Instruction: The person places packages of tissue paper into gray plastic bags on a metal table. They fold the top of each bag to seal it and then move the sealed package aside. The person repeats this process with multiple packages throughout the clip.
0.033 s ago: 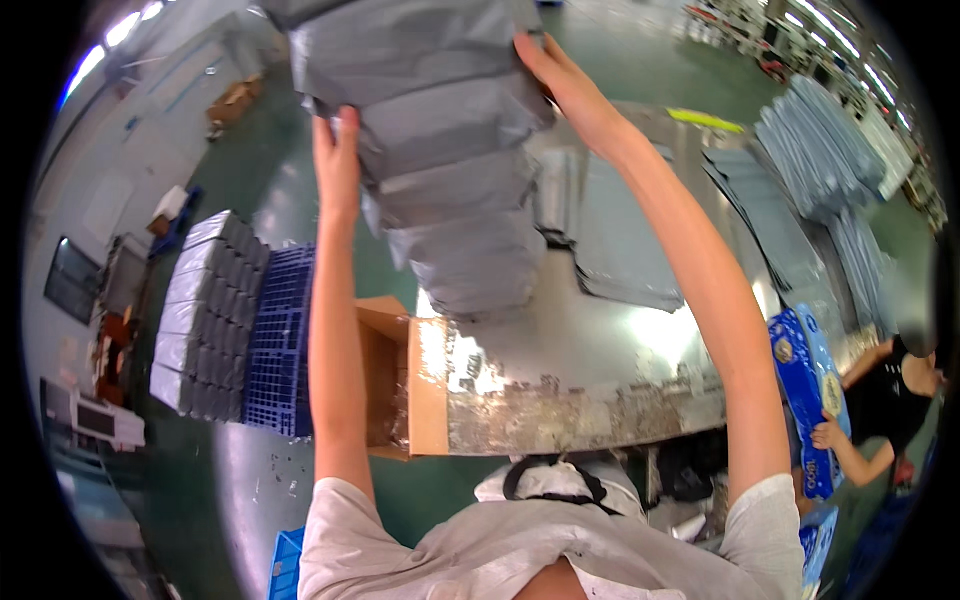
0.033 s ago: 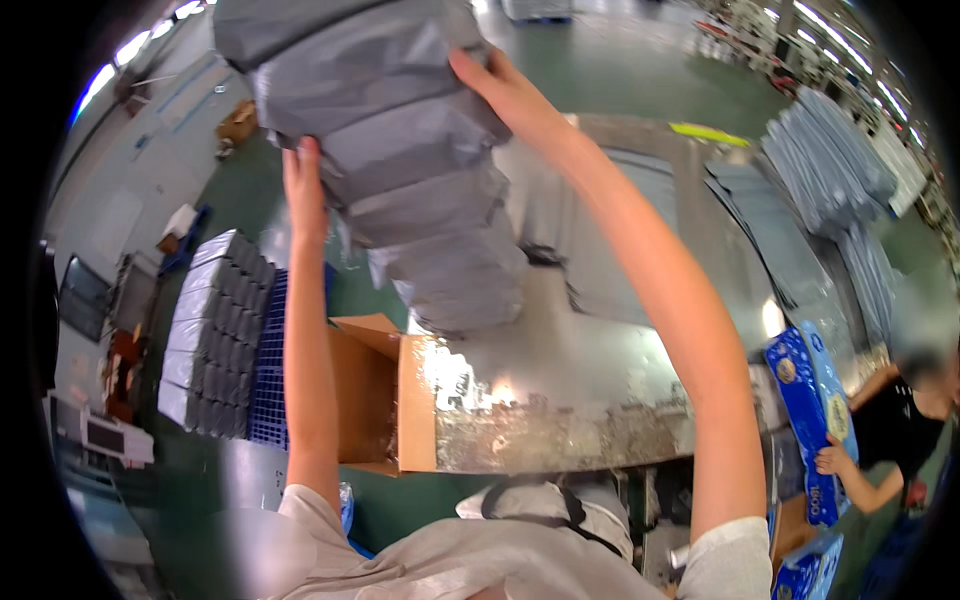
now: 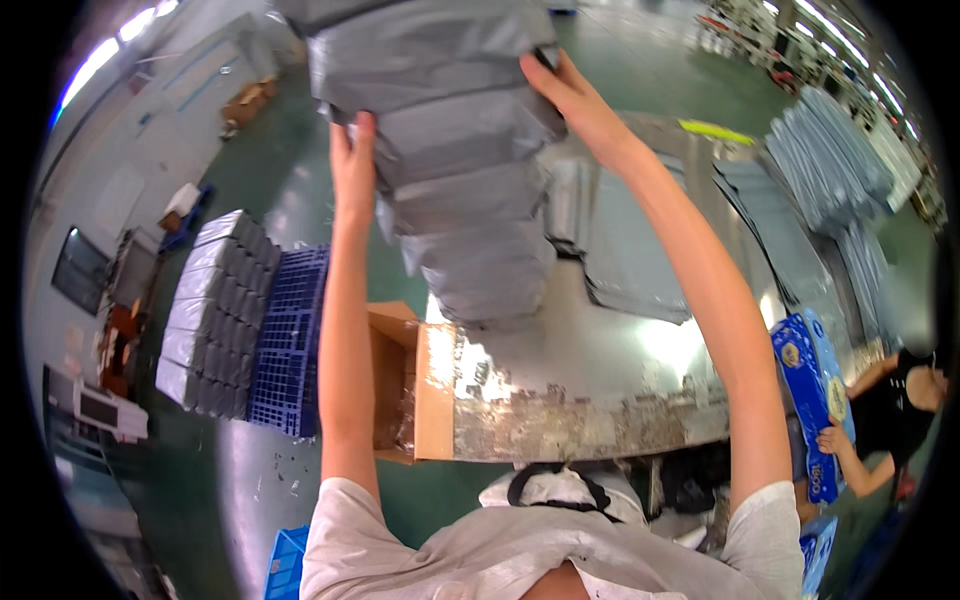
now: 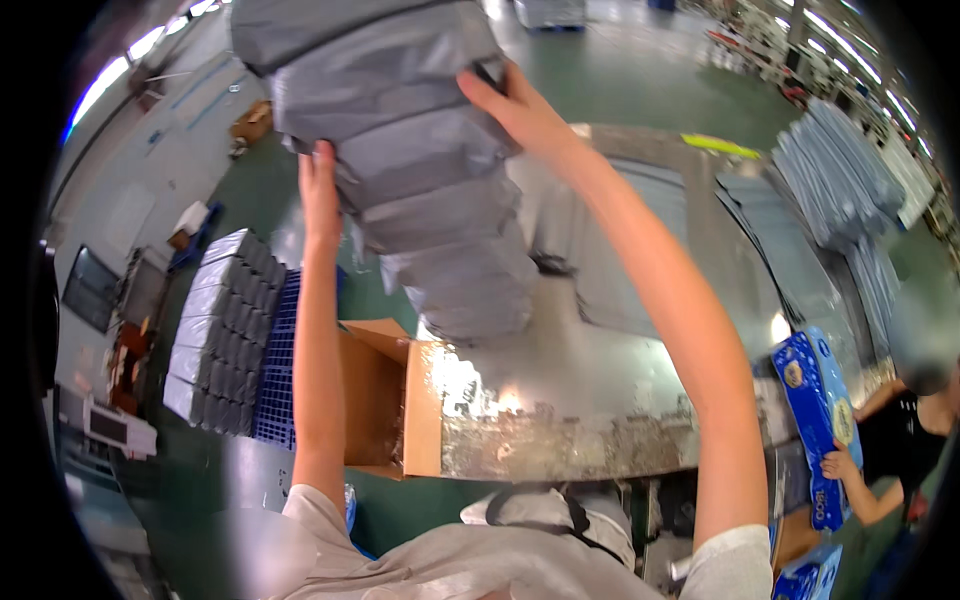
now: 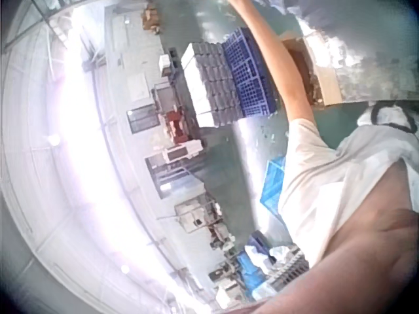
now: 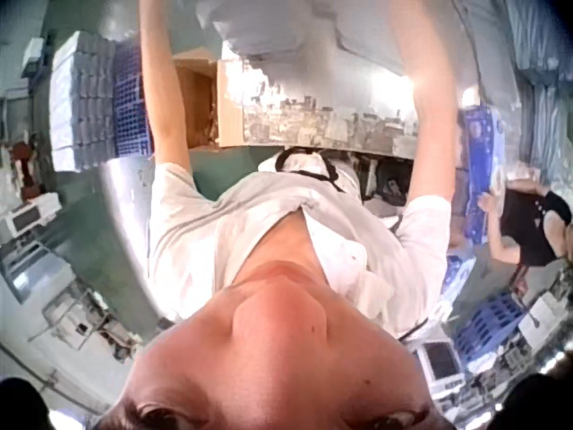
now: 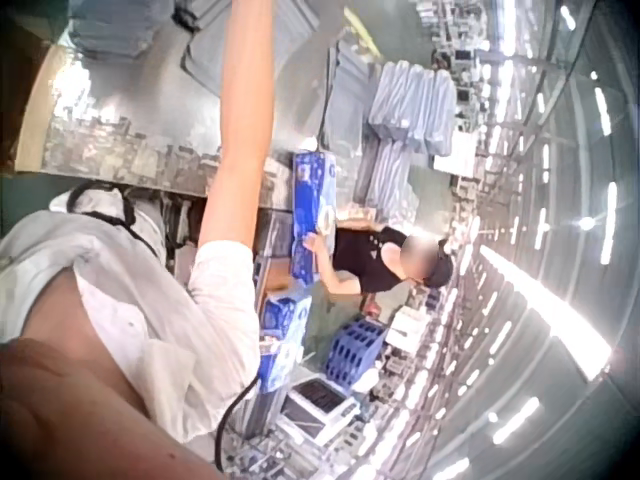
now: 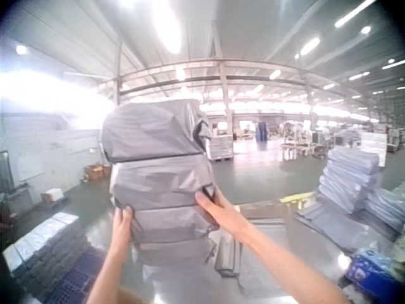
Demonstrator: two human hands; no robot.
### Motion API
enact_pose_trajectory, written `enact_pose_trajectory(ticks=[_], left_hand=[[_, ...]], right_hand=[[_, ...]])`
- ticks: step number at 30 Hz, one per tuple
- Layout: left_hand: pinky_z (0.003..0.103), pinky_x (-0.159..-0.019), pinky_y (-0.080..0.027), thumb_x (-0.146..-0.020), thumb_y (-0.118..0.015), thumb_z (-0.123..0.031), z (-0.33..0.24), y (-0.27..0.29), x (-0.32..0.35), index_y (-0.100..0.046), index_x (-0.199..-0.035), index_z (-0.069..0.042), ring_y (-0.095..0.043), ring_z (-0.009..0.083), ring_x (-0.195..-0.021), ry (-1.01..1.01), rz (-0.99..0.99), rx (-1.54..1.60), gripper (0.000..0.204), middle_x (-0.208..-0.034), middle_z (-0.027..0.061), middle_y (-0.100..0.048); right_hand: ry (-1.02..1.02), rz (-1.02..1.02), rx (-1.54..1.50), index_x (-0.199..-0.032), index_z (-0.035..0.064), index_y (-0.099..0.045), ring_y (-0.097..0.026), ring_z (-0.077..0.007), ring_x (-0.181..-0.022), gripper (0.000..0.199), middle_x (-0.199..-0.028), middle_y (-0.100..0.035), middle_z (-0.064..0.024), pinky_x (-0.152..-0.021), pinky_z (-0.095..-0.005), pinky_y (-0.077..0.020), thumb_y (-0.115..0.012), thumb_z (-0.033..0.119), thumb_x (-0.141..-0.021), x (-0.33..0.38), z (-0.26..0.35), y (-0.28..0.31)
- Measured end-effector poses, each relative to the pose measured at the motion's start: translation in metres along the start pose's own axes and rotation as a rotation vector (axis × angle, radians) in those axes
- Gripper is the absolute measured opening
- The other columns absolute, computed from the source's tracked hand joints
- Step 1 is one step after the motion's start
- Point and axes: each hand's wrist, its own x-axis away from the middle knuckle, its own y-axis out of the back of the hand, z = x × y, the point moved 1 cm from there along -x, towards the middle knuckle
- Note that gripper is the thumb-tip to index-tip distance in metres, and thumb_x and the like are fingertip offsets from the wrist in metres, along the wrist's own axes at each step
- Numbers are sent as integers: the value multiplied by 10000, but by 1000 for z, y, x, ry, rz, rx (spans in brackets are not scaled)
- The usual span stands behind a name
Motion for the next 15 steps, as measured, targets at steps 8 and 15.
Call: enact_pose_trajectory(ticks=[8, 15], left_hand=[[301, -991, -403, -970, -598, -391, -32, -9, -7, -507, -1296, 94, -539, 202, -1146, 36, -93, 34, 591, -1246, 150, -603], [309, -1002, -404, -936, -642, -401, -15, -7, 2, -428, -1355, 94, -541, 211, -1163, 18, -35, 57, 683, -1266, 171, -585]], right_hand=[[203, -112, 206, -1424, -70, -302, -486, -302, -1241, 922, -1325, -503, -221, -1060, -367, -356, -696, 522, -838, -4, 1, -24], [246, -197, 244, -1369, -98, -343, -535, -281, -1189, 901, -1282, -538, -218, -1018, -381, -405, -737, 488, -810, -12, -41, -16]])
